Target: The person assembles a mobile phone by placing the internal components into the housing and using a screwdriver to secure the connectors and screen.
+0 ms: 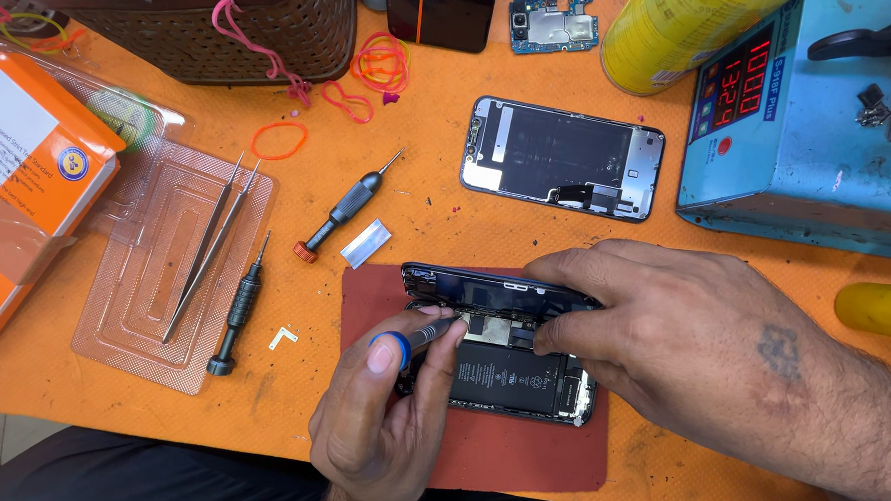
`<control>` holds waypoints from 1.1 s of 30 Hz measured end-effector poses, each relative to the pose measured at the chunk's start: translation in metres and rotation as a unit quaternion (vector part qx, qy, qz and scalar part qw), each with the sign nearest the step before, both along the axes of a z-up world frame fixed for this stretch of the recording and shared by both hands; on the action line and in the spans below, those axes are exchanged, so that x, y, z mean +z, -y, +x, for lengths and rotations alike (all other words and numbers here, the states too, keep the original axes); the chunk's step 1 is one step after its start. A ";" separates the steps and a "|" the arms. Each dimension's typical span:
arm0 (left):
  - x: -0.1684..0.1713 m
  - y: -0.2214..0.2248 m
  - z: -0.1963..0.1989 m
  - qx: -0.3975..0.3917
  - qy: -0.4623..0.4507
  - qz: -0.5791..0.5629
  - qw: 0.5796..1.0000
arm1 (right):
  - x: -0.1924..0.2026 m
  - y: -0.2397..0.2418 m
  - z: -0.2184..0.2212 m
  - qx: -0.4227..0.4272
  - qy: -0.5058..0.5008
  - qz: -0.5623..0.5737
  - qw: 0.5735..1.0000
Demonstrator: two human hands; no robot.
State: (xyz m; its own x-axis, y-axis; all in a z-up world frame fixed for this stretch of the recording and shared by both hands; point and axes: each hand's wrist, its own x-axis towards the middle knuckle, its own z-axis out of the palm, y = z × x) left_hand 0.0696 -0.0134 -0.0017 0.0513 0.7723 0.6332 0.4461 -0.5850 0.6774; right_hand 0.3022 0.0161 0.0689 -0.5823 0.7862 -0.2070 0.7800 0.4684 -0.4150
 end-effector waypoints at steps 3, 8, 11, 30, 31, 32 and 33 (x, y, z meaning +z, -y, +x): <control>0.002 0.001 -0.001 0.000 -0.017 -0.007 1.000 | 0.001 0.000 0.000 -0.001 0.004 -0.005 1.000; 0.002 0.000 -0.001 0.004 -0.031 -0.001 1.000 | 0.001 -0.001 -0.001 -0.002 0.008 -0.009 1.000; 0.005 -0.001 -0.001 -0.001 -0.037 -0.001 0.999 | 0.001 -0.001 -0.001 -0.003 0.019 -0.012 1.000; 0.045 -0.007 -0.005 -0.070 -0.070 0.000 0.995 | 0.001 0.001 0.000 -0.024 0.029 -0.007 0.999; 0.044 -0.006 -0.007 -0.068 -0.080 0.006 0.994 | 0.001 0.001 0.000 -0.027 0.029 -0.008 0.999; 0.041 -0.006 -0.007 -0.061 -0.083 0.018 0.995 | 0.000 0.002 0.000 -0.030 0.028 -0.009 0.999; 0.038 -0.006 -0.007 -0.054 -0.086 0.031 0.994 | 0.000 0.002 0.000 -0.029 0.026 0.003 0.999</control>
